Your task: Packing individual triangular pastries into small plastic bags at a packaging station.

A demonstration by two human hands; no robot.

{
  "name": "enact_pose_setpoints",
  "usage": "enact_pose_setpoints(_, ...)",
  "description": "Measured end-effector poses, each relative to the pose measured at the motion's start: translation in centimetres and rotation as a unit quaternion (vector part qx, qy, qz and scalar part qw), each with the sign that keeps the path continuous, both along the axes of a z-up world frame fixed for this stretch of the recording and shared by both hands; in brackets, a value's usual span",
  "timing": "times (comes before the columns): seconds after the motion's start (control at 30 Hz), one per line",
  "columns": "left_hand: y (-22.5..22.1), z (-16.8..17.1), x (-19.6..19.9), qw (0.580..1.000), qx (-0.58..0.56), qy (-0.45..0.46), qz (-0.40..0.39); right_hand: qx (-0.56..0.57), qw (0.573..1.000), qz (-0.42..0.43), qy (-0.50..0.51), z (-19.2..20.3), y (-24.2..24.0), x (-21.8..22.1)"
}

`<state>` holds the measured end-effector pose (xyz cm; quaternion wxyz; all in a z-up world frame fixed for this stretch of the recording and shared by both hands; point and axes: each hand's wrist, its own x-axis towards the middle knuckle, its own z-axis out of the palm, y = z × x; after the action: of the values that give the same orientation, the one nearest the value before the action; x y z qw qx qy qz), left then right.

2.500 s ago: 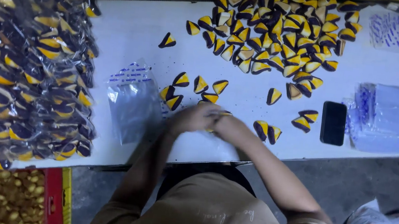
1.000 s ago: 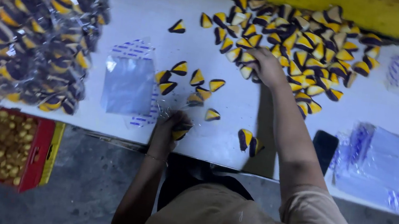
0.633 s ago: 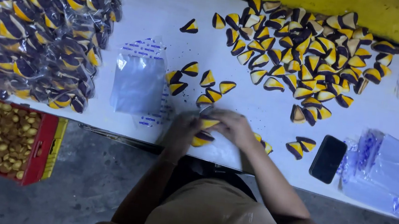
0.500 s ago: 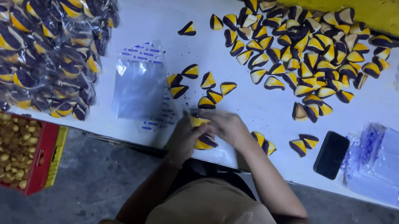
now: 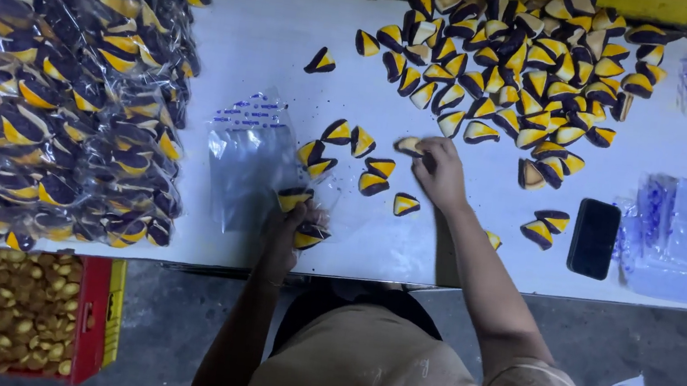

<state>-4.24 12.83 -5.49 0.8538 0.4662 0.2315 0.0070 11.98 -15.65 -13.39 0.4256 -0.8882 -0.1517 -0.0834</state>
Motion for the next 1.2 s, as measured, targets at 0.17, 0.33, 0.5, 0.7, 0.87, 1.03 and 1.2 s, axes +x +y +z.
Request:
enact_pose_setpoints(0.17,1.4,0.4,0.1,1.0,0.002,0.004,-0.019,-0.123,0.992,0.023,-0.017,6.3,-1.5,2.1)
enact_pose_setpoints(0.33,0.8,0.6,0.6,1.0,0.014,0.012,-0.014,-0.247,0.953,0.055,-0.164,-1.1,-5.0,7.0)
enact_pose_setpoints(0.5,0.0,-0.5,0.7,1.0,0.017,0.009,-0.012,-0.192,0.963,0.118,-0.146,-0.8,-0.1,1.8)
enact_pose_setpoints(0.7,-3.3,3.2,1.4,1.0,-0.014,0.024,0.002,-0.247,0.954,0.019,-0.169,-2.8,0.6,3.2)
enact_pose_setpoints(0.87,-5.9,3.6,1.4,0.999,0.014,0.01,0.033,0.078,0.989,-0.037,0.12,1.1,-1.1,2.5)
enact_pose_setpoints(1.03,-9.1,8.8,1.8,0.956,0.267,0.104,-0.061,0.314,0.885,0.101,0.328,7.3,-0.4,-3.7)
enact_pose_setpoints(1.2,-10.7,8.1,1.7,0.924,0.376,0.069,-0.02,0.19,0.936,0.128,0.269,14.3,1.6,-5.7)
